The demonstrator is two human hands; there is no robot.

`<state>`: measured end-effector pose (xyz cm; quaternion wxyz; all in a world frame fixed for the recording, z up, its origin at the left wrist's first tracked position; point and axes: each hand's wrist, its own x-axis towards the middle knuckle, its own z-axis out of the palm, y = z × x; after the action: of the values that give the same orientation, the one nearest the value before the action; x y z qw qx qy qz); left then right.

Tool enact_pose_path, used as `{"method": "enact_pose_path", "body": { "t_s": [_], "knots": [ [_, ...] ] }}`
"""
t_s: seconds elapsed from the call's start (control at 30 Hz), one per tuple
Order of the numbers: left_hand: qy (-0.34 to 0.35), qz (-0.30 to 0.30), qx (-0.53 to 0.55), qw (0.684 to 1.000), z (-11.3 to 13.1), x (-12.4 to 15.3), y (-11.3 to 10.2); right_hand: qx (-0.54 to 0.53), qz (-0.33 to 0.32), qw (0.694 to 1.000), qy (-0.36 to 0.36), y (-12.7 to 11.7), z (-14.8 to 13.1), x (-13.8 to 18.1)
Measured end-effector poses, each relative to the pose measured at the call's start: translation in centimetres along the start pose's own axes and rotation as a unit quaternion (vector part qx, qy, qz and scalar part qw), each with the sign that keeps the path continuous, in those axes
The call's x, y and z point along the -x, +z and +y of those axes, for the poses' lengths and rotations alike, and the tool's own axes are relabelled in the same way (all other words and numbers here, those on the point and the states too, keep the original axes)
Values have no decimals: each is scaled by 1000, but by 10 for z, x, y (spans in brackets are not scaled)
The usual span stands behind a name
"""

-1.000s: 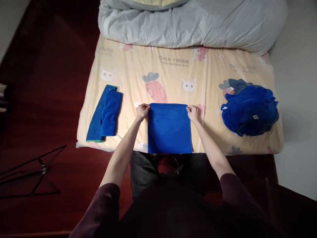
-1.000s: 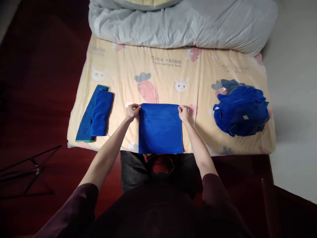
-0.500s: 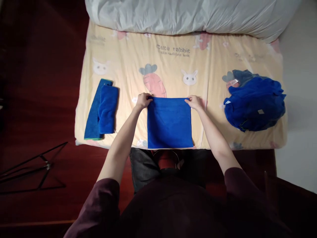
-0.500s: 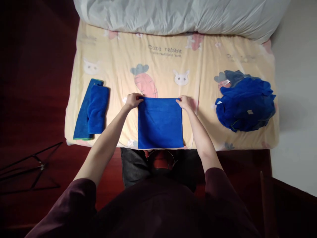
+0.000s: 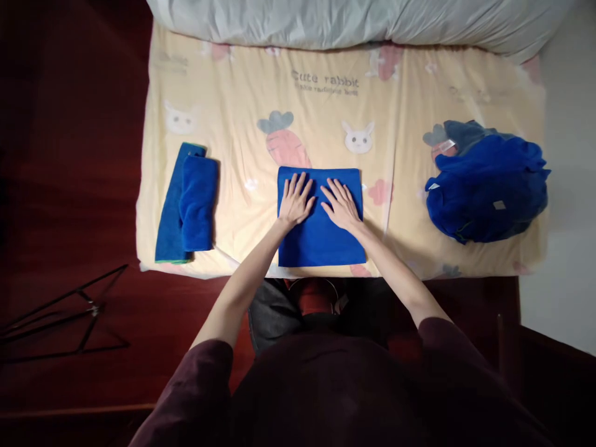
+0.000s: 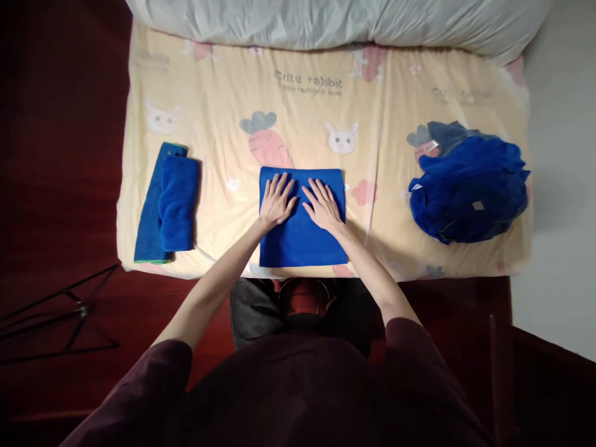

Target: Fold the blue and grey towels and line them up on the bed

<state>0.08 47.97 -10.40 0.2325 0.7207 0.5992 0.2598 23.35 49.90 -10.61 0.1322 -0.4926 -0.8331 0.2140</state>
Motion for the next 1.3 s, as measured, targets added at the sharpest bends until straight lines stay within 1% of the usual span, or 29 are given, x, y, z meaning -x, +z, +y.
{"method": "enact_pose_path", "body": {
  "t_s": [0.03, 0.07, 0.13, 0.2, 0.23, 0.3, 0.37, 0.43, 0.47, 0.5, 0.57, 0.63, 0.73, 0.87, 0.93, 1.0, 1.1, 1.2, 1.3],
  "knots": [
    [2, -14, 8, 1000, -1, 8, 3, 3, -15, 1000, -6, 2, 1, 7],
    [-5, -19, 14, 1000, -5, 13, 4, 7, -17, 1000, 2, 1, 6, 10],
    [-34, -10, 17, 999, -15, 10, 2, 18, 12, 998, 52, -3, 21, 5],
    [-65, 10, 10, 998, -21, -1, -4, 28, 49, 993, 104, -10, 29, -6],
    [-76, 19, 6, 997, -19, -4, -6, 31, 60, 991, 115, -12, 26, -8],
    [-74, 26, 5, 997, -6, 1, -7, 35, 64, 992, 99, -12, 7, 0],
    [-32, -2, 15, 999, 14, 28, -2, 38, 48, 997, 44, -3, -21, 30],
    [20, -56, 31, 998, 33, 71, 5, 38, 13, 999, -5, 8, -46, 75],
    [27, -74, 36, 996, 40, 96, 8, 36, 2, 999, -7, 14, -52, 98],
    [17, -75, 36, 996, 44, 120, 9, 34, 0, 999, 7, 17, -55, 120],
    [-28, -52, 27, 998, 45, 163, 8, 28, 27, 997, 63, 19, -51, 154],
    [-75, -23, 26, 997, 40, 195, 3, 12, 66, 991, 117, 14, -41, 178],
    [-118, 18, 39, 992, 32, 232, -6, -39, 118, 978, 168, 6, -31, 202],
    [-179, 86, 43, 979, 25, 267, -13, -102, 196, 951, 216, 5, -33, 233],
    [-199, 92, 44, 975, 23, 275, -16, -112, 224, 940, 233, 6, -35, 245],
    [-217, 82, 51, 971, 23, 273, -19, -138, 224, 928, 263, 7, -34, 251],
    [-255, 64, 93, 960, 24, 260, -22, -244, 179, 898, 318, 5, -29, 246],
    [-293, 50, 163, 941, 26, 247, -24, -338, 145, 867, 337, 1, -25, 238],
    [-313, 51, 206, 926, 25, 245, -24, -363, 130, 859, 338, 0, -23, 237]
  ]
}}
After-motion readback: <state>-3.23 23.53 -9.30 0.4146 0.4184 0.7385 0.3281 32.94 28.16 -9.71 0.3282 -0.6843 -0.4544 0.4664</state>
